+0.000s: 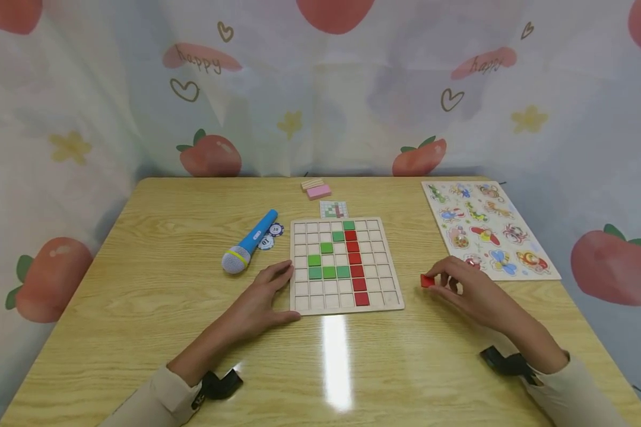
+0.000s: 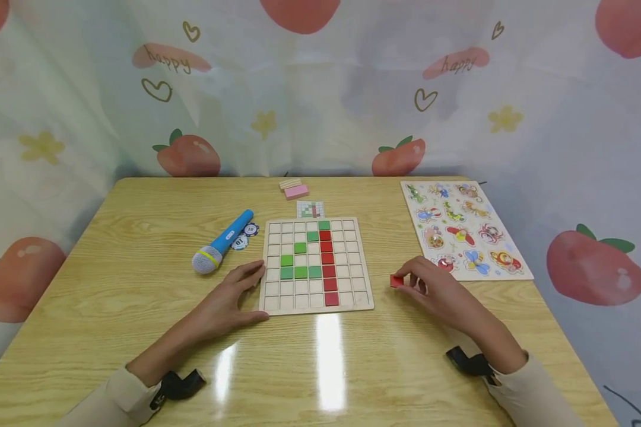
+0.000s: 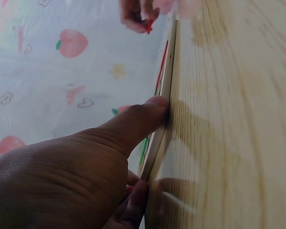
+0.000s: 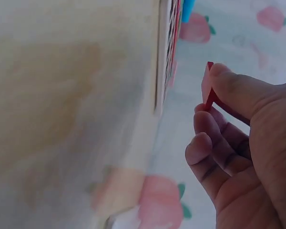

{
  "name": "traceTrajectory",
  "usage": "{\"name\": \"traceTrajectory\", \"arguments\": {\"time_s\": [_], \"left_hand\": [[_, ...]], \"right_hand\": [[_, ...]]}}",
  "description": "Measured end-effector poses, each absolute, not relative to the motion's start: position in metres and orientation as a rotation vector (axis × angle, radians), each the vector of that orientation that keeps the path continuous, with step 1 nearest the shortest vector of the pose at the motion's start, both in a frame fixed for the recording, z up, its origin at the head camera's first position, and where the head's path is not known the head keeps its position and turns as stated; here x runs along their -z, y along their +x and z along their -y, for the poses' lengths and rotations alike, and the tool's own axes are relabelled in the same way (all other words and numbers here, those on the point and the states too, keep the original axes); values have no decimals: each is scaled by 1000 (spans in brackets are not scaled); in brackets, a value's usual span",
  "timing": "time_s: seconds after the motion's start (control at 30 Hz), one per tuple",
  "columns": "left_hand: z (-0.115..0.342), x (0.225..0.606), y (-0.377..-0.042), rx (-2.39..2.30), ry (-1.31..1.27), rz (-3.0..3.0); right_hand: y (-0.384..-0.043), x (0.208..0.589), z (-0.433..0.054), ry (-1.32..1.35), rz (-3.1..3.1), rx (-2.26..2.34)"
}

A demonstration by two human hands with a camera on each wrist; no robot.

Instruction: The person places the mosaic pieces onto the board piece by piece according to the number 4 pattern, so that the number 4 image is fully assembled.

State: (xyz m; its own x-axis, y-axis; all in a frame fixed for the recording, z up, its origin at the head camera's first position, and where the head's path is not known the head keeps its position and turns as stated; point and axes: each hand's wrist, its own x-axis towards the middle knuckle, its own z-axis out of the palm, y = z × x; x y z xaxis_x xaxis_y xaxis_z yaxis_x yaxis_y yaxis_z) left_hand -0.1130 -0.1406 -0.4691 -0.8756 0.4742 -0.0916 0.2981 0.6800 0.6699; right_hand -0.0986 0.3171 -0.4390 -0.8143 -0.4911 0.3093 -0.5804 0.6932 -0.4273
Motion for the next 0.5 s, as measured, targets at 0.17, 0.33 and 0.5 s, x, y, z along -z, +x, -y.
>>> {"name": "traceTrajectory", "arguments": {"time_s": [0.17,0.33,0.5], "left_hand": [[143,470,-113,-998,611,-2641],[142,471,-113,-1002,602,-2632],[141,468,-113,-999,610,-2625]], "right_hand": [[-129,432,-279,1027,2729,-801],[-152,435,-246,1095,2828,-788],[-160,440,-230,1126,2868,-755]]}}
